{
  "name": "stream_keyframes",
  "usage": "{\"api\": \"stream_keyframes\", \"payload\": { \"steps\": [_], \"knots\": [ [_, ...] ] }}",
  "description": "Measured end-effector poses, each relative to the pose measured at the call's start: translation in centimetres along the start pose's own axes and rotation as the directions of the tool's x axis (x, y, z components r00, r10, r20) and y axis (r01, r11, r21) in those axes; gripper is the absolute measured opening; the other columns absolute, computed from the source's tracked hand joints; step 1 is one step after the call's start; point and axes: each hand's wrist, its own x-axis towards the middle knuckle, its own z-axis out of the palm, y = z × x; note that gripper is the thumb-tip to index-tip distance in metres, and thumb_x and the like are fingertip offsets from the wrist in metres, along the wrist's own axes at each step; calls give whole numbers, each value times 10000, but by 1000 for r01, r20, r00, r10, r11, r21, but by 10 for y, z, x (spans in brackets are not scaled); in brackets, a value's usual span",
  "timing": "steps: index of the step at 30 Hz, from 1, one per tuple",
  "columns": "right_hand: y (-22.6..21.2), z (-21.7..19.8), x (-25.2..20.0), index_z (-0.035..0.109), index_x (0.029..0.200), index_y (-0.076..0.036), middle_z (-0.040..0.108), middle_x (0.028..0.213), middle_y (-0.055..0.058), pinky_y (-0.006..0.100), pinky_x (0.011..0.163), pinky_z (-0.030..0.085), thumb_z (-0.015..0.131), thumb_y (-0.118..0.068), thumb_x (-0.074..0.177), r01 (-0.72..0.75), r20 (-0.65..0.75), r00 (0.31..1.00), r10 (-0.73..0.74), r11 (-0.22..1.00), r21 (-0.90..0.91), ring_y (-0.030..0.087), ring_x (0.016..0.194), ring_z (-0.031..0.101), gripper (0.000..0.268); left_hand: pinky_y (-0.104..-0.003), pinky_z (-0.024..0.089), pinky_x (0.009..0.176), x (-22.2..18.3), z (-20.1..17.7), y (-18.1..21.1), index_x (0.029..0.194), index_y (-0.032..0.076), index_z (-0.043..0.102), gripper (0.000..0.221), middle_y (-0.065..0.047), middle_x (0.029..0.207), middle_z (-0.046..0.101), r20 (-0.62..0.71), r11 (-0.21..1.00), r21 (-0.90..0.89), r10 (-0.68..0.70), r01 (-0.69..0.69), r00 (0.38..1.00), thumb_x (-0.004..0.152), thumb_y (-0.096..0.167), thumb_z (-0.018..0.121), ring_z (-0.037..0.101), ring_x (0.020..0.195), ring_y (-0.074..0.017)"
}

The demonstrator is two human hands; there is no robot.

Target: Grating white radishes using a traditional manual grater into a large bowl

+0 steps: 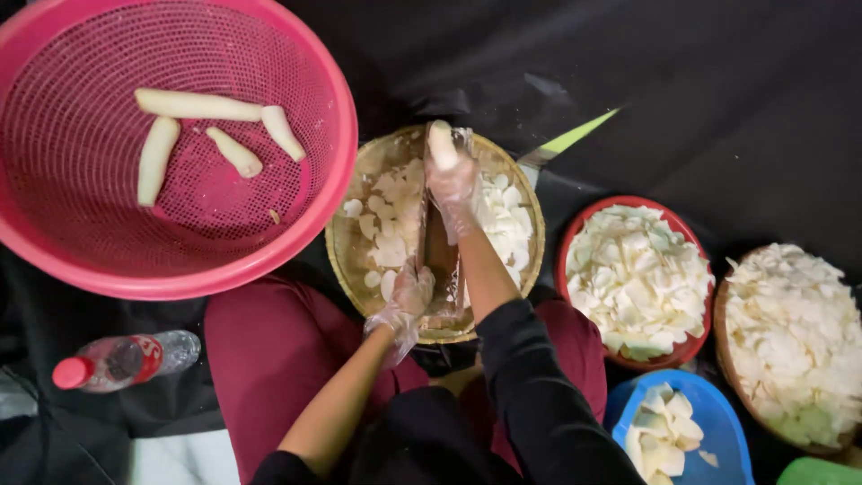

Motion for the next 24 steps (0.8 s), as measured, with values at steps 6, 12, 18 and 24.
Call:
{"api": "stream_keyframes", "payload": {
  "steps": [6, 12, 18, 24],
  "knots": [
    [-14, -99, -60, 749, 1018, -256, 660, 657, 38, 413, 505, 565, 772, -239, 694, 419, 263, 895, -360, 881, -221, 274, 566, 705, 325, -428, 355, 1186, 27, 6, -15, 1410, 411, 523, 571, -9, 1348, 681, 48, 873, 488, -42, 14, 998, 908, 677, 468, 583, 1333, -221],
    [-23, -168, -115, 671, 747, -109, 632, 564, 117, 403, 502, 533, 832, -215, 650, -67, 283, 958, 46, 996, 64, 315, 530, 672, 216, -481, 479, 1105, -35, -26, 54, 1365, 134, 599, 394, -225, 1270, 687, 142, 995, 73, 59, -70, 988, 1000, 282, 578, 596, 1288, -392],
    [-14, -123, -114, 693, 779, -79, 691, 657, 176, 423, 537, 548, 885, -199, 606, -9, 183, 983, 5, 1000, 23, 374, 634, 722, 285, -545, 426, 1155, -56, -32, 81, 1408, 132, 569, 416, -255, 1348, 638, 133, 970, 242, -29, -4, 991, 1046, 293, 442, 542, 1334, -444],
    [-5, 10, -12, 641, 705, -53, 674, 584, 107, 295, 507, 568, 805, -234, 700, 46, 6, 999, -46, 966, -256, 283, 577, 718, 245, -253, 449, 1145, 10, -24, -5, 1530, 322, 532, 426, 46, 1432, 631, 321, 983, 16, -179, 184, 930, 1119, 318, 422, 567, 1360, -190]
  ]
}}
